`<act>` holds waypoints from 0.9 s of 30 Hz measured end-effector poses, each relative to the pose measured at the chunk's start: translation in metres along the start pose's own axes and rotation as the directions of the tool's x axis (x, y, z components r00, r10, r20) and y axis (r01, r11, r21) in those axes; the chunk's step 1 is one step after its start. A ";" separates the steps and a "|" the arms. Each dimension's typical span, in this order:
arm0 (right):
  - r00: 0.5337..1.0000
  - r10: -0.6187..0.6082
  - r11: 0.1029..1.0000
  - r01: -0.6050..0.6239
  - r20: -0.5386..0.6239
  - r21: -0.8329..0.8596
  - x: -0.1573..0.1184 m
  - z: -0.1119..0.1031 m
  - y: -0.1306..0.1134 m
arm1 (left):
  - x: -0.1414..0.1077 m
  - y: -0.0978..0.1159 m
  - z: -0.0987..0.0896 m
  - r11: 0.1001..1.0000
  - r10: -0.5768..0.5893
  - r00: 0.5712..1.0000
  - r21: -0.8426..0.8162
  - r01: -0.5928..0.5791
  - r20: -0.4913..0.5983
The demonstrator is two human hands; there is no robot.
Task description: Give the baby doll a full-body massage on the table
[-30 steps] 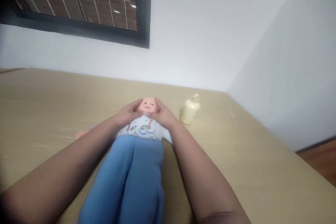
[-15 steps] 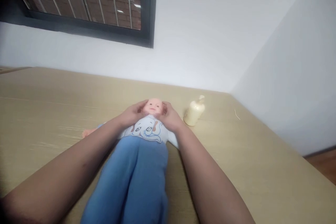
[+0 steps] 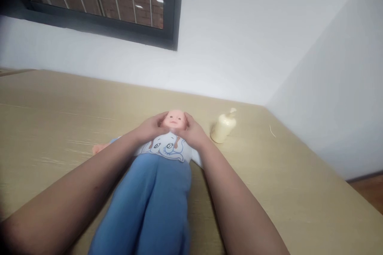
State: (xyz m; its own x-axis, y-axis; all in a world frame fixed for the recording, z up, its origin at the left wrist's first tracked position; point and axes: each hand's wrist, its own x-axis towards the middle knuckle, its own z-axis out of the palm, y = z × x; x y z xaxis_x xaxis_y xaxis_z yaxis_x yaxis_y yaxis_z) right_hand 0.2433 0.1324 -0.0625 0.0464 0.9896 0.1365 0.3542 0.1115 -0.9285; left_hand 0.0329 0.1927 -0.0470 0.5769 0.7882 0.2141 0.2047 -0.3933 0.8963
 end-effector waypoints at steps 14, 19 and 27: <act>0.992 -0.093 0.967 0.070 0.084 0.245 0.002 -0.005 0.004 | 0.003 -0.014 0.002 0.913 -0.019 0.996 -0.406 0.053 0.085; 1.000 -0.008 0.980 0.011 -0.020 0.199 0.010 -0.005 0.019 | 0.005 -0.017 0.003 0.822 -0.085 0.995 -0.560 0.104 0.061; 0.999 0.037 0.998 -0.039 -0.030 -0.055 0.000 0.003 -0.009 | 0.006 -0.011 0.004 0.956 0.017 0.998 -0.293 0.003 0.068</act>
State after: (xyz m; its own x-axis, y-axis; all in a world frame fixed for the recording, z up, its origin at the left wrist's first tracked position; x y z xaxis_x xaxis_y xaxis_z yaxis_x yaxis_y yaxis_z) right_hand 0.2378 0.1315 -0.0553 0.0874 0.9898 0.1121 0.4031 0.0677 -0.9126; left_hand 0.0372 0.2001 -0.0572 0.6325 0.7475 0.2030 -0.0344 -0.2346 0.9715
